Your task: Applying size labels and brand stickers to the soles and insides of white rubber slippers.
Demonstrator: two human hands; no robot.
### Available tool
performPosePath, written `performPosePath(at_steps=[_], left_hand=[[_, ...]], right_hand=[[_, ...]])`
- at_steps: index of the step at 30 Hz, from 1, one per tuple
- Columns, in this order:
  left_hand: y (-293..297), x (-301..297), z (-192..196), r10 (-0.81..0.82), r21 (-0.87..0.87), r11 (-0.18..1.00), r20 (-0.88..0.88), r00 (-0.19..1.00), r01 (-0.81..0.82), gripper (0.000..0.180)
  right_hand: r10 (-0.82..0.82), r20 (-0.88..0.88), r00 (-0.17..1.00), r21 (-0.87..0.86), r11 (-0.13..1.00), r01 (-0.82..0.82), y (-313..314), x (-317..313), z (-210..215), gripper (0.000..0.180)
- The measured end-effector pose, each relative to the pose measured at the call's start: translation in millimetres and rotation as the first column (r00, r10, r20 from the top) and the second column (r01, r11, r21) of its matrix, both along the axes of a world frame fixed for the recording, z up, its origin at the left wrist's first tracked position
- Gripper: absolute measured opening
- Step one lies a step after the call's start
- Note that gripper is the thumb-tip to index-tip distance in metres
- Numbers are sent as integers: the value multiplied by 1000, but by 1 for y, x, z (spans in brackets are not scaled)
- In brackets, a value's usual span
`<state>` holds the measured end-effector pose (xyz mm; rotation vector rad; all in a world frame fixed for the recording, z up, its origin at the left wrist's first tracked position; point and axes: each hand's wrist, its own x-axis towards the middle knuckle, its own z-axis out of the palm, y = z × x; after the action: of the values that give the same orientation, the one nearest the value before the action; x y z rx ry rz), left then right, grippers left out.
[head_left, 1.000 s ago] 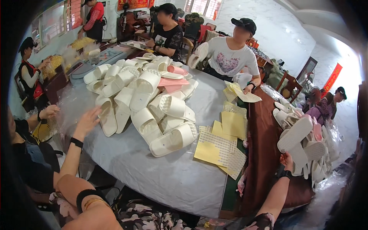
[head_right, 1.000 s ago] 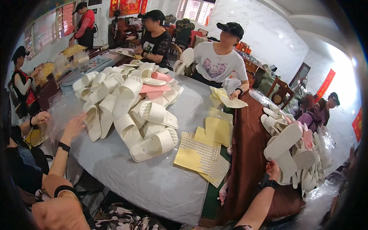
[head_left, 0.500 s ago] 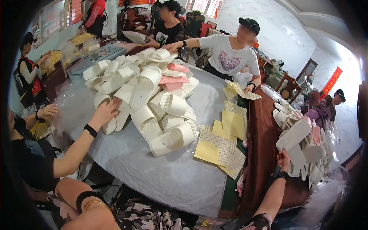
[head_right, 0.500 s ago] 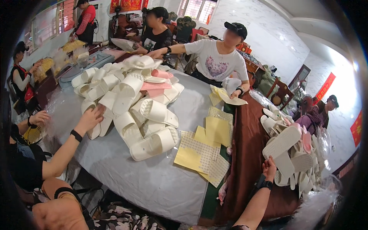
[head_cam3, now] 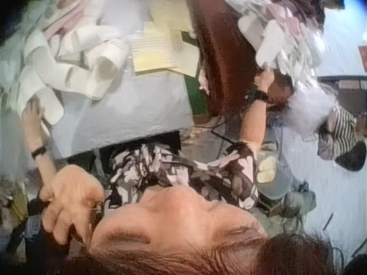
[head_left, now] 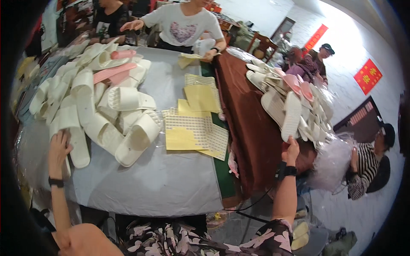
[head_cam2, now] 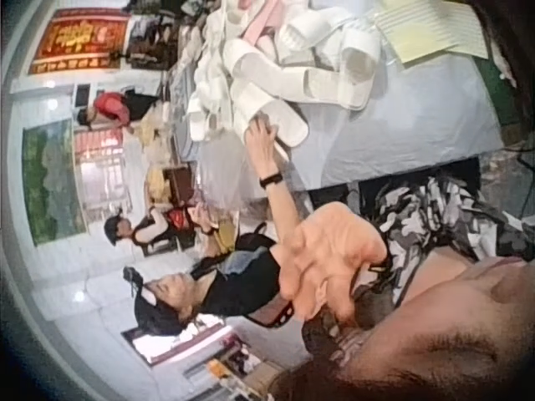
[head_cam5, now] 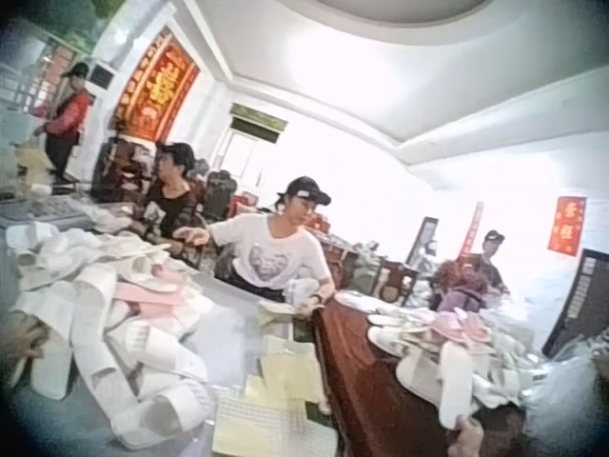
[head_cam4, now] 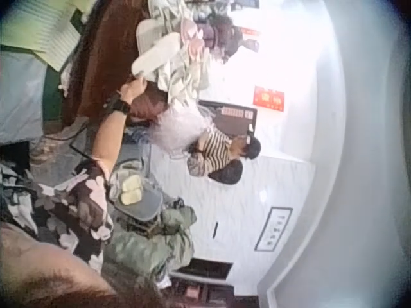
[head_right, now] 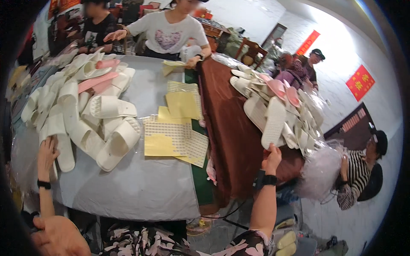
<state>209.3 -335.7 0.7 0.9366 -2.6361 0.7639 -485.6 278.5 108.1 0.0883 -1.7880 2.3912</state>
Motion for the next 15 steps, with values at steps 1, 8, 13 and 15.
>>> performPosePath(at_steps=[1, 8, 13, 15], left_hand=[[16, -4, 14, 63, 36, 997, 95, 993, -67, 39], [269, -82, 113, -511, -62, 755, -680, 526, 653, 47], [287, -139, 130, -223, 408, 450, -810, 542, 794, 45], [290, -154, 128, -190, 466, 382, -805, 561, 798, 45]], right_hand=[[31, 12, 999, -19, 999, -31, 9, 11, -4, 9], [254, 284, 924, -256, 949, -182, 44, 88, -10, 28], [285, 145, 948, -207, 945, -252, 26, 149, 8, 32], [262, 130, 956, -223, 947, -229, 20, 170, 18, 31]])
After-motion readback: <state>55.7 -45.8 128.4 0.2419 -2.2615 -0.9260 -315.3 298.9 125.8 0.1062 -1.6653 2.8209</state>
